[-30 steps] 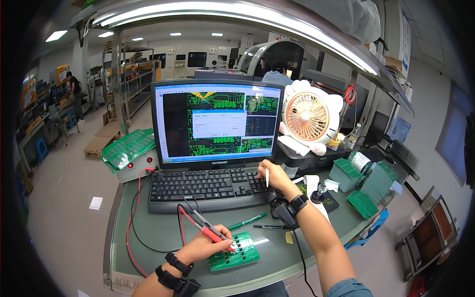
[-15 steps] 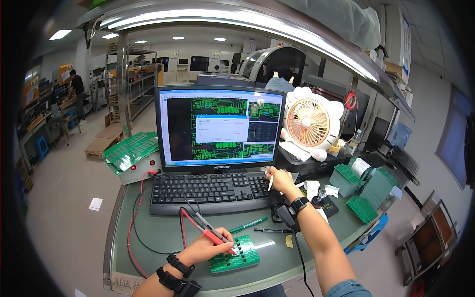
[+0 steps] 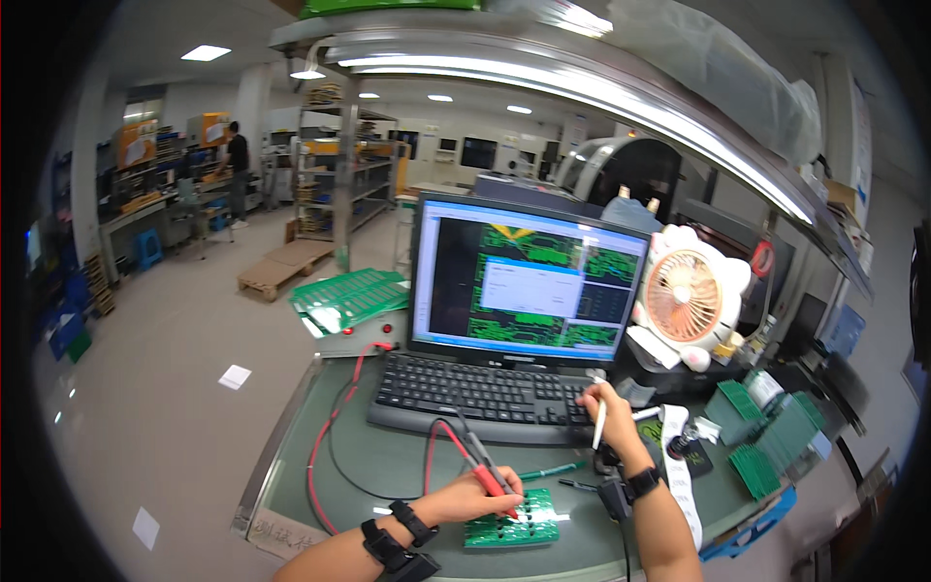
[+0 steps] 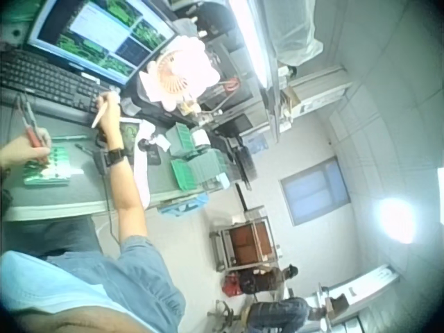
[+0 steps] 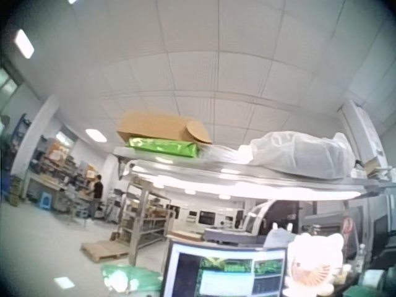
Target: The user is using a multimeter and a magnifying lens to inspect and mark circuit boards.
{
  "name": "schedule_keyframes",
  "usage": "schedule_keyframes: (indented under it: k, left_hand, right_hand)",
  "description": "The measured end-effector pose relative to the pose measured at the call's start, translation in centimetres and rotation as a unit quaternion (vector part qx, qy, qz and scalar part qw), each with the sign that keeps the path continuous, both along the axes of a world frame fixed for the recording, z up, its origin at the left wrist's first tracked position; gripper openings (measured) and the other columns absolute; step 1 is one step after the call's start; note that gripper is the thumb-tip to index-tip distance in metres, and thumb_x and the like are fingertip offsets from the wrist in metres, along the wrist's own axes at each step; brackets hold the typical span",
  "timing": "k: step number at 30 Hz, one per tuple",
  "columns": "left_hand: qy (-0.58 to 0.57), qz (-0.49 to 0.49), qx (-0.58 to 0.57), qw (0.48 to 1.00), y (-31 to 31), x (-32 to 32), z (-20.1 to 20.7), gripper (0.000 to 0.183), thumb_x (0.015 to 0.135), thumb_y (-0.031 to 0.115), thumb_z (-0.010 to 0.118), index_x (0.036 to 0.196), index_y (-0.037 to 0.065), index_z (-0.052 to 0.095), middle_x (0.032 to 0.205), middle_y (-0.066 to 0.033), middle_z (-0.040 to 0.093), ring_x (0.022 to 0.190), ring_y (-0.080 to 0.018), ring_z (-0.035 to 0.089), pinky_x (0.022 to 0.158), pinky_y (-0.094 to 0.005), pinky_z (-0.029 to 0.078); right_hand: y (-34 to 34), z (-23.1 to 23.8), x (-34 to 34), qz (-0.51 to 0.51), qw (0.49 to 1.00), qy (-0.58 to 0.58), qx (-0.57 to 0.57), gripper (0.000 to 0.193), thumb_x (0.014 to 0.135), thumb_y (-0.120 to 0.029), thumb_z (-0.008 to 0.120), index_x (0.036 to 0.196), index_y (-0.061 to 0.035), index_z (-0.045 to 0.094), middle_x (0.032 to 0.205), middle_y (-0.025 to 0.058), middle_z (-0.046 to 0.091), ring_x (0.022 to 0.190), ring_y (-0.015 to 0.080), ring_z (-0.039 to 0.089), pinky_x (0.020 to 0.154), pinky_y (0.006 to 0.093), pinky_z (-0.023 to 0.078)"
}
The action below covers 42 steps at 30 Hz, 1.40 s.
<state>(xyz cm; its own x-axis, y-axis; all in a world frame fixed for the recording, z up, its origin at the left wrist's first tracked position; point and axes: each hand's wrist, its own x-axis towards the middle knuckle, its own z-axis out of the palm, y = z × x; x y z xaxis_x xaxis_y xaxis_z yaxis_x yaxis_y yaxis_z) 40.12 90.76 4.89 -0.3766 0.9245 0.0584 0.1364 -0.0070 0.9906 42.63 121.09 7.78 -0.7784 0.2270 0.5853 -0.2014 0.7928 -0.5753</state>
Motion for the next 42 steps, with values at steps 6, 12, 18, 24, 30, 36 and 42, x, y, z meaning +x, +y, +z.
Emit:
schedule_keyframes:
  k: [6,12,18,24,30,36,42]
  left_hand:
    - [0.015,-0.026,0.057,0.998,0.3,0.2,-0.4,0.02,0.092,0.024,0.062,0.096,0.005,0.057,0.08,-0.0003,0.06,0.07,-0.0054,0.056,0.063,-0.0219,0.046]
    - [-0.009,-0.008,0.045,0.999,0.4,0.6,0.0,0.021,0.092,0.025,0.061,0.094,0.005,0.055,0.077,-0.0011,0.059,0.067,-0.0062,0.055,0.061,-0.0218,0.045]
    - [-0.028,-0.018,0.059,0.998,0.2,0.6,0.1,0.021,0.091,0.023,0.061,0.093,0.004,0.053,0.073,-0.001,0.056,0.063,-0.0057,0.052,0.057,-0.0221,0.043]
    - [-0.041,-0.021,0.056,0.997,0.2,0.6,0.2,0.02,0.091,0.022,0.061,0.094,0.004,0.053,0.073,-0.0014,0.056,0.063,-0.006,0.052,0.057,-0.0219,0.042]
    - [-0.037,-0.013,0.071,0.997,0.4,0.6,-0.2,0.021,0.091,0.022,0.062,0.094,0.003,0.053,0.074,-0.0025,0.058,0.063,-0.0061,0.053,0.057,-0.0215,0.043]
    - [-0.048,-0.015,0.075,0.996,0.4,0.7,-0.3,0.021,0.091,0.023,0.062,0.094,0.004,0.053,0.074,-0.0024,0.058,0.064,-0.0062,0.053,0.057,-0.0217,0.044]
    - [-0.034,-0.018,0.061,0.997,0.2,0.5,-0.1,0.022,0.091,0.024,0.063,0.093,0.004,0.053,0.074,-0.0014,0.057,0.063,-0.0062,0.053,0.057,-0.0217,0.043]
  right_hand:
    - [0.0,-0.5,0.7,-0.029,0.999,0.037,-0.001,0.009,0.089,-0.009,0.063,0.09,-0.0008,0.058,0.083,0.0125,0.065,0.073,0.0226,0.062,0.069,0.0334,0.048]
    - [1.6,-2.2,0.0,-0.018,0.998,0.054,0.017,0.017,0.083,0.003,0.057,0.099,-0.0008,0.053,0.094,0.0123,0.066,0.09,0.0238,0.063,0.083,0.0331,0.047]
    - [0.7,-1.5,0.2,-0.019,0.999,0.034,0.038,0.027,0.078,0.007,0.06,0.103,0.0012,0.052,0.102,0.0167,0.062,0.098,0.0319,0.061,0.09,0.0372,0.045]
    - [0.8,-1.8,0.2,-0.02,0.998,0.028,0.056,0.031,0.077,0.006,0.062,0.105,0.0005,0.051,0.104,0.0176,0.061,0.101,0.0343,0.059,0.091,0.039,0.045]
    - [0.9,-1.9,0.2,-0.027,0.998,0.022,0.06,0.032,0.076,0.005,0.062,0.106,0.0007,0.051,0.105,0.0173,0.061,0.102,0.0341,0.059,0.091,0.0386,0.045]
    - [0.8,-1.8,0.3,-0.021,0.998,0.015,0.055,0.034,0.075,0.005,0.063,0.108,0.0005,0.052,0.105,0.0173,0.061,0.103,0.0341,0.059,0.092,0.0389,0.044]
    - [0.7,-2.0,0.2,-0.025,0.999,0.019,0.041,0.036,0.074,0.005,0.063,0.108,0.0006,0.051,0.105,0.0175,0.061,0.103,0.0343,0.059,0.092,0.0393,0.044]
